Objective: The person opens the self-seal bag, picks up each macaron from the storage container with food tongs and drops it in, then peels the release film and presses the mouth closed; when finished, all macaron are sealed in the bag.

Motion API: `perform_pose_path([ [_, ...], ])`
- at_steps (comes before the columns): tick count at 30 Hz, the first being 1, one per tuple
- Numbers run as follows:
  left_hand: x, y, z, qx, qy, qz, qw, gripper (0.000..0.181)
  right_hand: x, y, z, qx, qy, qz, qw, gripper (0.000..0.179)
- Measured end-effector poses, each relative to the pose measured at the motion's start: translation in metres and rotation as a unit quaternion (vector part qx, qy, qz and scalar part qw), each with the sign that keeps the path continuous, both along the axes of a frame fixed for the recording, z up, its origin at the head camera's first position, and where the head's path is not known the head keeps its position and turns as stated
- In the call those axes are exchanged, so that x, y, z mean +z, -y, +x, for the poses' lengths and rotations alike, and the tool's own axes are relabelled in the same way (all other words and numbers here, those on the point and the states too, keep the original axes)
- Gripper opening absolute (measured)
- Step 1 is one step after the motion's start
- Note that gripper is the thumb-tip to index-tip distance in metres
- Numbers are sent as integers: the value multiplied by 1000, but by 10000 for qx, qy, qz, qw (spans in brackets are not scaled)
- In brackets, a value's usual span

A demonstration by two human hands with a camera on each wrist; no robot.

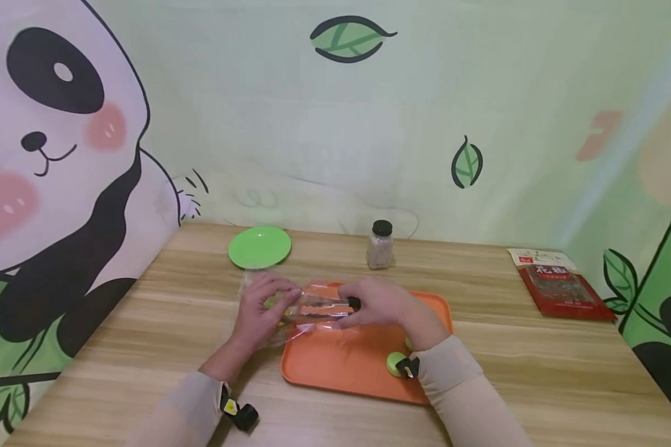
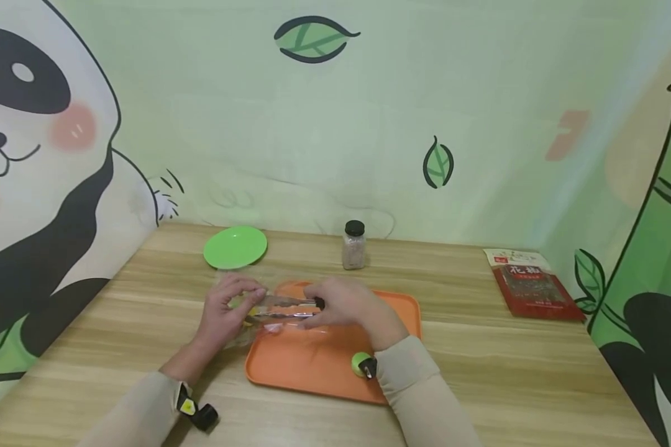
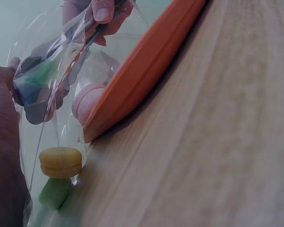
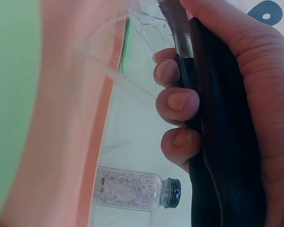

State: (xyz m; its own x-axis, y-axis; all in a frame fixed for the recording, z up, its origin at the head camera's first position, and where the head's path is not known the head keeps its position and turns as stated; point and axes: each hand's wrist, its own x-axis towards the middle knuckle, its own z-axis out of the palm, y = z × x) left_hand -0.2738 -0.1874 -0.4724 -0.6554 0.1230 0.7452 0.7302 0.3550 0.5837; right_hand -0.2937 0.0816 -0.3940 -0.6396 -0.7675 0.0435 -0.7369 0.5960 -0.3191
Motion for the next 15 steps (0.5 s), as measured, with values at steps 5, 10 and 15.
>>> perform_pose_path([
  [5, -2, -2, 0, 67, -52, -36, 10000, 12, 0, -5, 1, 27, 17, -108, 9999, 43],
  [10, -1, -2, 1, 110, -113, -25, 9999, 13, 1, -10, 0, -12, 77, -128, 9999, 44],
  [15, -1, -1, 0, 90, -154, 12, 9998, 15, 3, -12, -2, -223, 224, 7, 9995, 41],
])
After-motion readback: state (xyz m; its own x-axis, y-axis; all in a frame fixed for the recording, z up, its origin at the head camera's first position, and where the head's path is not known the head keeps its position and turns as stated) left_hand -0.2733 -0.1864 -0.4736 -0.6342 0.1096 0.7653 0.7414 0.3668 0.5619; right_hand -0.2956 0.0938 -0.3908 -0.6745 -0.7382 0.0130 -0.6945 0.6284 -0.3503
